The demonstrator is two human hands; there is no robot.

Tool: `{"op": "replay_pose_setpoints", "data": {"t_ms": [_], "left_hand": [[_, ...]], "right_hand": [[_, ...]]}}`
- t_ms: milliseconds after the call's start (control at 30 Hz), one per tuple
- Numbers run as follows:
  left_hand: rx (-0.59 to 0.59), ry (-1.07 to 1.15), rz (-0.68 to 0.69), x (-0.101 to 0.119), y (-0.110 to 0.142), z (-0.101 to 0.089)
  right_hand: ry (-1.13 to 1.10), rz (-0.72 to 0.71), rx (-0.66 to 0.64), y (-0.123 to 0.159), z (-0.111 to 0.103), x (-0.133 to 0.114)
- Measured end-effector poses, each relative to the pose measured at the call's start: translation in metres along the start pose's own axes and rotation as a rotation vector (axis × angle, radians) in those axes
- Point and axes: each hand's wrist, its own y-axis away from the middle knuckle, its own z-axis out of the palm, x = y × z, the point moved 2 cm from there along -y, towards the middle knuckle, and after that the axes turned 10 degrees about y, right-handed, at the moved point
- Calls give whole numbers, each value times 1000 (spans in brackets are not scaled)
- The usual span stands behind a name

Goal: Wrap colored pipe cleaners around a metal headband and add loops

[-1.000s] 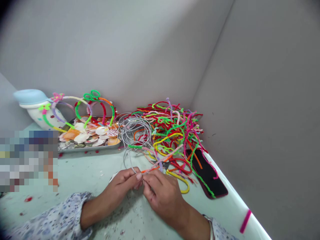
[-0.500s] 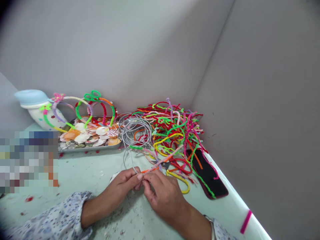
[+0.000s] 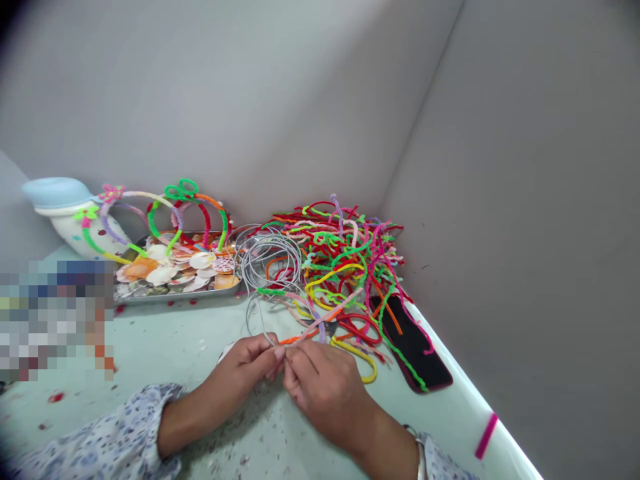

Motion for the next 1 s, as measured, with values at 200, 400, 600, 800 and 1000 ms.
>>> {"op": "replay_pose_setpoints", "data": {"t_ms": [200,400,600,800,1000], "left_hand": [[20,69,-20,0,0,1],[54,94,-36,-3,-2,0],[43,130,-59,-4,-2,0],[41,128,-68,-2,-2,0],[17,186,-76,2,1,2]], "right_hand": [[-36,-10,-27,0,1,1],[-141,21,-68,1,2,2],[-165,103,-72,1,3,0],[-110,68,-61,2,5,0],[-70,4,4,3,4,0]]}}
